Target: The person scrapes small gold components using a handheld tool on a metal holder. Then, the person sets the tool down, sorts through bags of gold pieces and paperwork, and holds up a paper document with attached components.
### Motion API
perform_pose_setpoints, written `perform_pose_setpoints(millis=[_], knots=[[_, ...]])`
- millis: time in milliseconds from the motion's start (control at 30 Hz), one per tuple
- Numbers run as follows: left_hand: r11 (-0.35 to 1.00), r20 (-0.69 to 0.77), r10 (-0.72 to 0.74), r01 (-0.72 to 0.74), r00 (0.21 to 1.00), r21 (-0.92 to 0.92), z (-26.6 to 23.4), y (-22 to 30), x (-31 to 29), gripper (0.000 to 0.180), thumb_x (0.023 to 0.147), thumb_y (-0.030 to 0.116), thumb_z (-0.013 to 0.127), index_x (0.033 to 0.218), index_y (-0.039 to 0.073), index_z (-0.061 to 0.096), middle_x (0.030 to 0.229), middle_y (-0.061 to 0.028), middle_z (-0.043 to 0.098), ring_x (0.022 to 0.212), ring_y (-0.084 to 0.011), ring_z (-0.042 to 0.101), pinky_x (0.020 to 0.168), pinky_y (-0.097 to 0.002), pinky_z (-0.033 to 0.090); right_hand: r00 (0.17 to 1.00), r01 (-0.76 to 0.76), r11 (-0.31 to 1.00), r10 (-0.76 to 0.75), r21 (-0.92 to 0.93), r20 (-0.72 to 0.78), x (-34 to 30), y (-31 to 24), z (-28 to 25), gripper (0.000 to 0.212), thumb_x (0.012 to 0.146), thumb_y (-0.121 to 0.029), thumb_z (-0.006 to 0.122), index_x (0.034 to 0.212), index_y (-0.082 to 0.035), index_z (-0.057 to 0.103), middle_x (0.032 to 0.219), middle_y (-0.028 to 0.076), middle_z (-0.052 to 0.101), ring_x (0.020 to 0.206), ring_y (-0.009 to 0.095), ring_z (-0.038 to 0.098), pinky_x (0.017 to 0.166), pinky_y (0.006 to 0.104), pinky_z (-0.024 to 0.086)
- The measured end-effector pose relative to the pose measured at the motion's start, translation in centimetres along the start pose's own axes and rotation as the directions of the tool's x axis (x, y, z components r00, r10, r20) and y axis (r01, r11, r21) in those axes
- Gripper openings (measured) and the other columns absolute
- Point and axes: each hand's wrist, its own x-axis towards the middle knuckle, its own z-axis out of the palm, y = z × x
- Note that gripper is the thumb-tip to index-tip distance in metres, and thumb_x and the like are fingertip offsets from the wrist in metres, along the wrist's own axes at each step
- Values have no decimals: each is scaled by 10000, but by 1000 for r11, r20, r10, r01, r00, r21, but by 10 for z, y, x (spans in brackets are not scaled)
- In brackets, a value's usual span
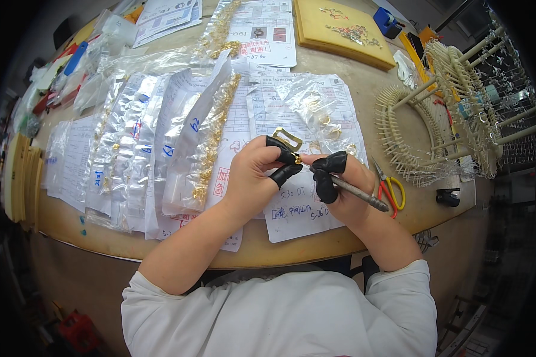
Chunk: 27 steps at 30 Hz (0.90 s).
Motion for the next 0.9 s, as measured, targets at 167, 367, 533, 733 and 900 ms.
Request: perform_pose_setpoints(millis=[167,367,533,733,900], knots=[[998,-5,24,-24,1000,65,0,1,0,157,683,-74,654,832,-34,623,842,-85,537,784,-169,592,720,-250,519,1000,-27,1000,27,-5,-3,-2,1,1,103,743,-53,632,768,-13,540,798,108,666,533,176,578,476,251,458],[999,-7,2,-2,1000,39,0,2,0,154,687,-69,656,833,-32,625,845,-84,536,786,-166,591,716,-251,519,999,-26,999,26,19,-32,-2,0,2,100,740,-48,633,768,-18,542,793,109,664,534,179,578,476,250,457],[999,-7,-15,16,1000,31,0,2,-1,150,690,-67,657,833,-32,625,849,-80,535,794,-160,589,715,-248,516,1000,21,999,-21,-38,6,0,0,0,97,737,-25,629,784,-11,546,795,122,661,551,189,590,482,251,463],[999,-10,-33,33,999,22,1,3,-2,141,700,-67,656,834,-32,625,868,-70,529,812,-148,587,722,-239,509,995,101,990,-101,-94,13,1,1,1,112,742,-17,631,831,4,567,823,129,660,582,209,610,506,262,481],[997,-6,-71,71,997,-40,1,2,-2,129,712,-64,656,833,-31,629,891,-63,523,820,-140,584,726,-235,506,995,101,990,-100,-97,18,0,1,1,116,751,-32,634,845,5,575,838,127,660,602,216,616,524,267,489]])
